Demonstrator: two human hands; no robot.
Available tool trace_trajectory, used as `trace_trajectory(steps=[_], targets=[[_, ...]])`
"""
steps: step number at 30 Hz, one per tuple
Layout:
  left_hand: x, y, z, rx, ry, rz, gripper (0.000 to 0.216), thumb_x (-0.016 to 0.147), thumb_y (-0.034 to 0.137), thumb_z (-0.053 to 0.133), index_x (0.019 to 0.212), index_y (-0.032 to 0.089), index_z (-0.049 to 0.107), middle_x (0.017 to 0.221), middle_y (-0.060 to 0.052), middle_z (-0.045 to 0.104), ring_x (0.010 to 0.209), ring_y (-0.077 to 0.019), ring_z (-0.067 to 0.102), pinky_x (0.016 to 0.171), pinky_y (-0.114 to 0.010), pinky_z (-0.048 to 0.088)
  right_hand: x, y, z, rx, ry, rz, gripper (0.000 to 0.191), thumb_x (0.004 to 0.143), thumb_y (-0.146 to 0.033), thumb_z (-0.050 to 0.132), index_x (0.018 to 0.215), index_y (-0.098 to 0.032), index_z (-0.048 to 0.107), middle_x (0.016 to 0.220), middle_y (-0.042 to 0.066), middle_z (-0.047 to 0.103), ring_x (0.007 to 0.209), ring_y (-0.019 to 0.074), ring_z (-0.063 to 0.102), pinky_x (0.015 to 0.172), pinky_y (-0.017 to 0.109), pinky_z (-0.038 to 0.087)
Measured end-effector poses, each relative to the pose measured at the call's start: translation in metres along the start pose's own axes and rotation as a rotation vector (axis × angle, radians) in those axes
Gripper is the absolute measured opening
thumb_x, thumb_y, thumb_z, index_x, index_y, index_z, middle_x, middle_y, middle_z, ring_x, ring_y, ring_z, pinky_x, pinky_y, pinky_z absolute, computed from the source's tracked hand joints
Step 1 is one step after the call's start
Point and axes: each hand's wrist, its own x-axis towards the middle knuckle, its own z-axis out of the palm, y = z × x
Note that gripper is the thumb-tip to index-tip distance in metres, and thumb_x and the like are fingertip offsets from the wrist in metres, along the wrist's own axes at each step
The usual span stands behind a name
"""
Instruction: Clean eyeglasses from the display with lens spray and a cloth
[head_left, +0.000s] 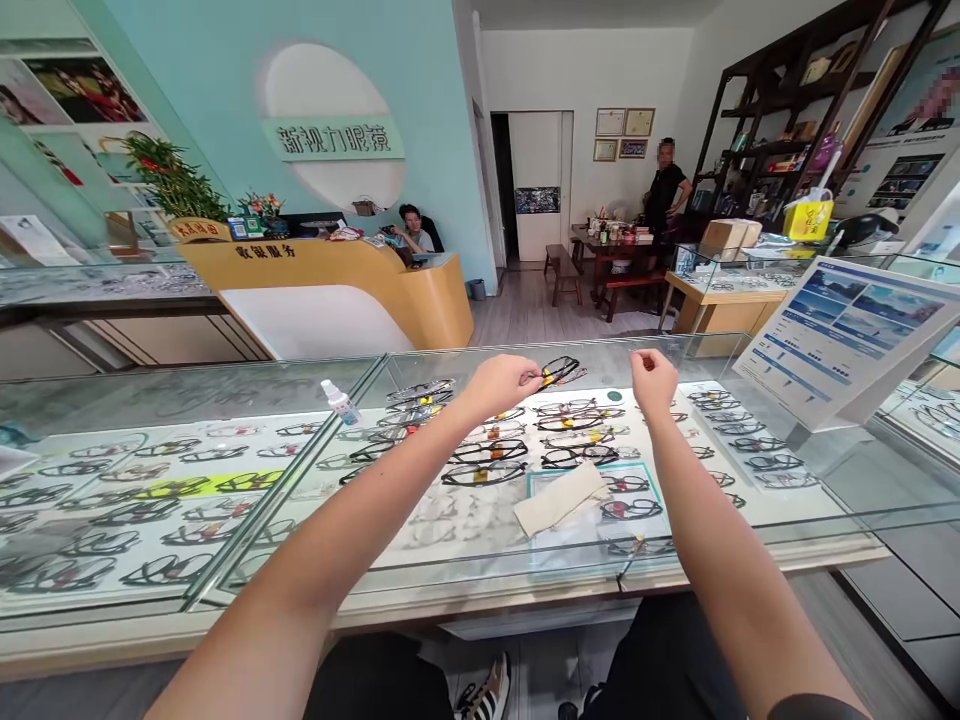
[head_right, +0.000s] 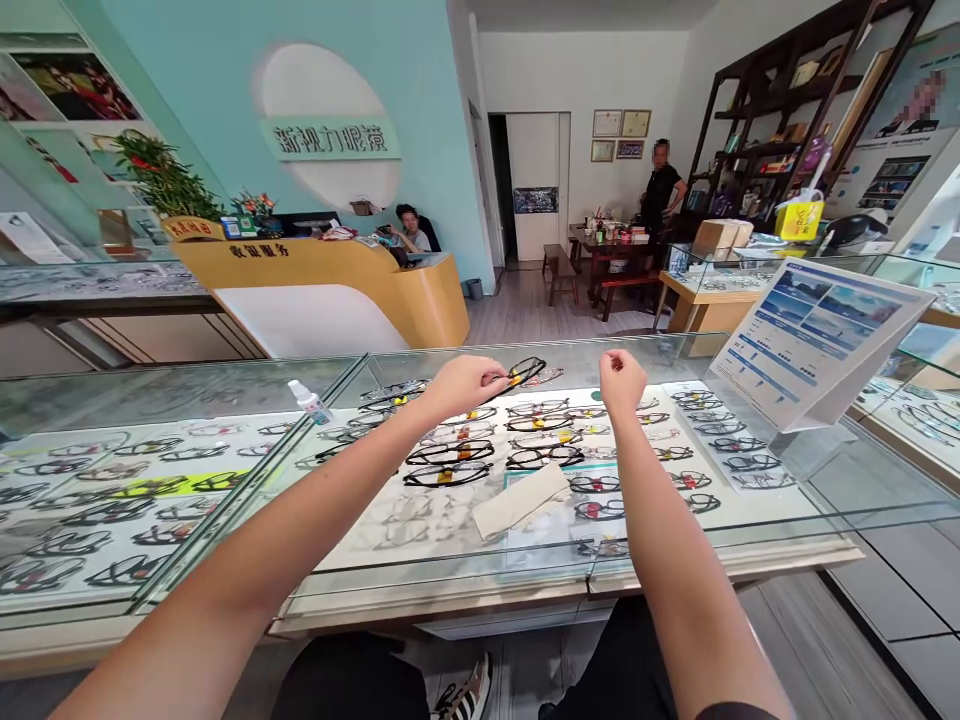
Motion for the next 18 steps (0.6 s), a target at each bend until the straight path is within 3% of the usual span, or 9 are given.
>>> trace_trajectory(steps=[7,13,18], targets=[[0.048,0.019,0.039,0.112,-0.187,0.002,0.029,0.093,0.034,0.057,0.098,0.025,0.084,0.098,-0.007,0.082,0.087,-0.0244,0.071,0.072,-0.03,0.044,0.002,0.024,0.013,-0.126,-0.033,0.069,0.028,0.085,-0.035,0.053,0.086,-0.02,0.077,0.08,0.005,0.072,0.074,0.0213,0.056,0.071,0.032,0.037],[0.067,0.012,0.068,0.151,-0.278,-0.039,0.03,0.093,0.035,0.058,0.102,0.026,0.085,0.103,-0.009,0.082,0.089,-0.0245,0.073,0.072,-0.029,0.046,0.002,0.024,0.019,-0.179,-0.06,0.096,0.026,0.087,-0.035,0.054,0.082,-0.022,0.077,0.075,0.003,0.07,0.071,0.0203,0.055,0.069,0.032,0.034],[0.073,0.009,0.075,0.164,-0.34,-0.058,0.03,0.092,0.034,0.058,0.103,0.026,0.085,0.101,-0.01,0.082,0.09,-0.0247,0.073,0.074,-0.029,0.047,0.0,0.019,0.022,-0.186,-0.072,0.093,0.027,0.088,-0.035,0.054,0.082,-0.023,0.077,0.075,0.002,0.071,0.07,0.0195,0.055,0.068,0.032,0.033]])
